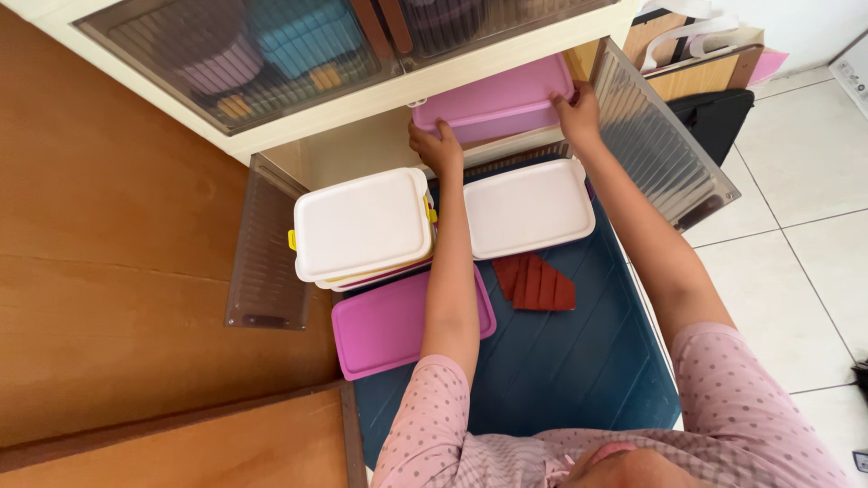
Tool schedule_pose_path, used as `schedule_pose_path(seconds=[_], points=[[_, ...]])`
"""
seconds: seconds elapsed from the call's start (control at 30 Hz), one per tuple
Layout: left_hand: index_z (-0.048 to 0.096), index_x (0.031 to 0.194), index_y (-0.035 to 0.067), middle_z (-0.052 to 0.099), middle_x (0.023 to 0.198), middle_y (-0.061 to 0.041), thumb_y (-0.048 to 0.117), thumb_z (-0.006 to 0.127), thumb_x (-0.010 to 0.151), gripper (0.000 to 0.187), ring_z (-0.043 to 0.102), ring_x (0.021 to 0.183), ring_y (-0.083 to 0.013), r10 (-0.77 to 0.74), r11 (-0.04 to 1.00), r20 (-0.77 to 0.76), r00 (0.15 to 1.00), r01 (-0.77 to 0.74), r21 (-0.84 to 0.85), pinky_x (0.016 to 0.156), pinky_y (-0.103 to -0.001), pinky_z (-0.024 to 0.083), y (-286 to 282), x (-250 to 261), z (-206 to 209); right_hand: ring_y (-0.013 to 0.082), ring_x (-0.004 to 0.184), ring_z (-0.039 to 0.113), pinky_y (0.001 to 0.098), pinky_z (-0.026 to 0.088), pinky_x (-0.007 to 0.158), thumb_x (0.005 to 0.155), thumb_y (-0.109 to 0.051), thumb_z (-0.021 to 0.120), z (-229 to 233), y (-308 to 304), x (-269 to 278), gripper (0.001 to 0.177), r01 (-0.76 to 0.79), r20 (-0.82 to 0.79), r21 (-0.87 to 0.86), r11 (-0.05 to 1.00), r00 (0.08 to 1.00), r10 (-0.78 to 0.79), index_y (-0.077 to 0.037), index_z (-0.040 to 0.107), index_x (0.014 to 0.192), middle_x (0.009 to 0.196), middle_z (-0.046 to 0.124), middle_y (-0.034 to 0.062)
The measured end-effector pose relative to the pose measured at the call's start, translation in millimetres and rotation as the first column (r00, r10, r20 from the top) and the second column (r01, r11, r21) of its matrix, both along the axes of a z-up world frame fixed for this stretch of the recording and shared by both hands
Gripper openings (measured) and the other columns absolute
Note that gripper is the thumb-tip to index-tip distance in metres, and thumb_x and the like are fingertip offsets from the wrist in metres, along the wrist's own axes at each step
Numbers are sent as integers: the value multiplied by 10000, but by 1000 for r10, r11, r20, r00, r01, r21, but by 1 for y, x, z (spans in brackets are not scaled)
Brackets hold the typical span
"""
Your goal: The person sits in front of a glass-fronted cabinet, opens the doors, and takes plastic food containers off the shelf one at a time, stacking them on a small stool. The person then wipes a pink container and its lid with a red cloth and presses the lid closed.
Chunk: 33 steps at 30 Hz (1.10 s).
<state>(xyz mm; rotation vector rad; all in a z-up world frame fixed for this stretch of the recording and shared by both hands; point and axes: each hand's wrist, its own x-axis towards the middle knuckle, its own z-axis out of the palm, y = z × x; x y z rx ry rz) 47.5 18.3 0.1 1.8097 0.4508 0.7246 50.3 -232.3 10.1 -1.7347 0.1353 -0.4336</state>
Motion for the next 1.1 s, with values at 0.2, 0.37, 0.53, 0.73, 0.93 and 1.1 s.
schedule_pose_path(seconds=[0.2,0.37,0.53,0.73,0.93,1.1], points=[[388,1456,-17,424,1413,-313,247,614,951,613,469,1283,-446,-27,999,82,996,30,-31,1068,-516,428,1,-14,-3,170,959,653,300,556,847,965,-203,783,2,-16,-26,465,-87,41,29,996,995,86,69,557,1268,1087,675,119],[346,1475,-85,417,1446,-343,245,610,978,652,435,1336,-465,-30,999,95,995,27,34,1104,-519,379,-1,-33,-4,177,1015,672,299,567,893,956,-171,790,5,-24,-50,456,-127,60,80,989,991,122,65,545,1260,1124,679,121],[357,1460,-125,485,1424,-365,218,611,985,638,504,1324,-466,-96,994,209,973,84,67,1141,-485,373,-6,-58,4,182,1015,666,302,559,895,954,-147,795,11,-34,-75,438,-119,47,94,988,992,115,59,549,1252,1116,674,131],[373,1453,-118,557,1366,-345,209,609,985,618,569,1276,-438,-136,991,198,971,132,37,1117,-443,416,-8,-89,11,173,1012,669,296,563,898,950,-136,799,20,-44,-106,415,-161,16,142,977,987,161,47,554,1231,1104,675,120],[306,1481,-136,512,1404,-366,247,607,1006,680,534,1308,-452,-176,984,179,968,174,30,1114,-447,404,-11,-108,10,170,1012,668,291,564,904,942,-127,813,30,-51,-130,407,-150,21,159,976,989,148,44,563,1214,1105,672,108],[319,1474,-135,528,1396,-360,268,597,998,683,544,1301,-451,-228,973,139,964,231,-3,1104,-446,409,-13,-121,7,175,1017,667,295,556,910,939,-115,820,36,-58,-146,397,-121,22,134,984,993,119,43,579,1212,1117,671,109]])
